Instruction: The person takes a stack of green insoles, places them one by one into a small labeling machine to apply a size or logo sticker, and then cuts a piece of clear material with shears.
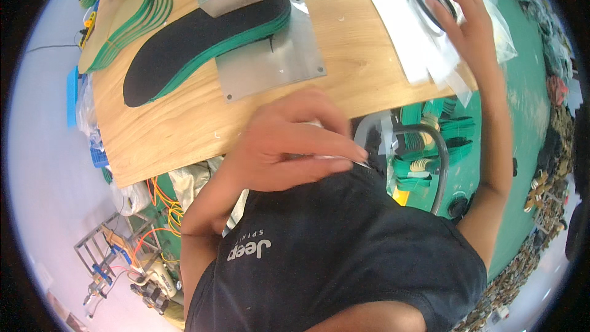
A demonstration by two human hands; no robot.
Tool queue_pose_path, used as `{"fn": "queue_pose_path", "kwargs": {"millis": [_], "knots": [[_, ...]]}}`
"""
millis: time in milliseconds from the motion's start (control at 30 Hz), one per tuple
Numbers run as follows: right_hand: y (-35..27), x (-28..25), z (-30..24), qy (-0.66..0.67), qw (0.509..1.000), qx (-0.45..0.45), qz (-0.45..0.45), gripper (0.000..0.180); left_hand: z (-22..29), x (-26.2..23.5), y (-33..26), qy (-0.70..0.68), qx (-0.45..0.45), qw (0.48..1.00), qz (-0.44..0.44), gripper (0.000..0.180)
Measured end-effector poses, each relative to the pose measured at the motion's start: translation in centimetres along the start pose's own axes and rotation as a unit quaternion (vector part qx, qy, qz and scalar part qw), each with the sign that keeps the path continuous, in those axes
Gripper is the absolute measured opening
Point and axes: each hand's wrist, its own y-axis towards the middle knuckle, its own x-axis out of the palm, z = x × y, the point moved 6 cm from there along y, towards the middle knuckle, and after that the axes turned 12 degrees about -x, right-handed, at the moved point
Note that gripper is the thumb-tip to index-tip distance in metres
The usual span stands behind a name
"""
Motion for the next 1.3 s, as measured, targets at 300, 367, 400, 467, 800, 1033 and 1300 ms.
{"fn": "queue_pose_path", "kwargs": {"millis": [300, 367, 400, 467, 800, 1033, 1300], "knots": [[-0.8, 7.6, -20.0, 0.557, 0.830, 0.012, -0.033, 0.027, -1.8, -4.3, -4.1, -0.067, -0.050, 0.949, 0.304, 0.020], [-0.3, 7.8, -20.2, 0.574, 0.818, 0.047, 0.000, 0.020, -1.3, -6.1, -5.4, 0.056, -0.069, 0.949, 0.303, 0.026], [-0.2, 7.7, -20.1, 0.577, 0.814, 0.067, 0.015, 0.018, -0.7, -7.7, -5.5, 0.162, -0.046, 0.938, 0.303, 0.028], [-0.4, 7.7, -18.5, 0.629, 0.748, 0.206, 0.037, 0.018, 0.1, -11.3, -5.6, 0.277, -0.042, 0.905, 0.321, 0.034], [-0.7, 9.9, -14.6, 0.567, 0.671, 0.471, 0.078, 0.027, -3.4, -17.5, -2.3, 0.487, -0.185, 0.846, 0.111, 0.066], [0.3, 12.4, -16.3, 0.670, 0.613, 0.418, -0.008, 0.021, -4.2, -17.6, -2.7, 0.506, -0.190, 0.836, 0.098, 0.073], [2.0, 13.0, -16.3, 0.654, 0.620, 0.431, -0.042, 0.028, -4.1, -17.4, -1.8, 0.508, -0.189, 0.833, 0.114, 0.071]]}}
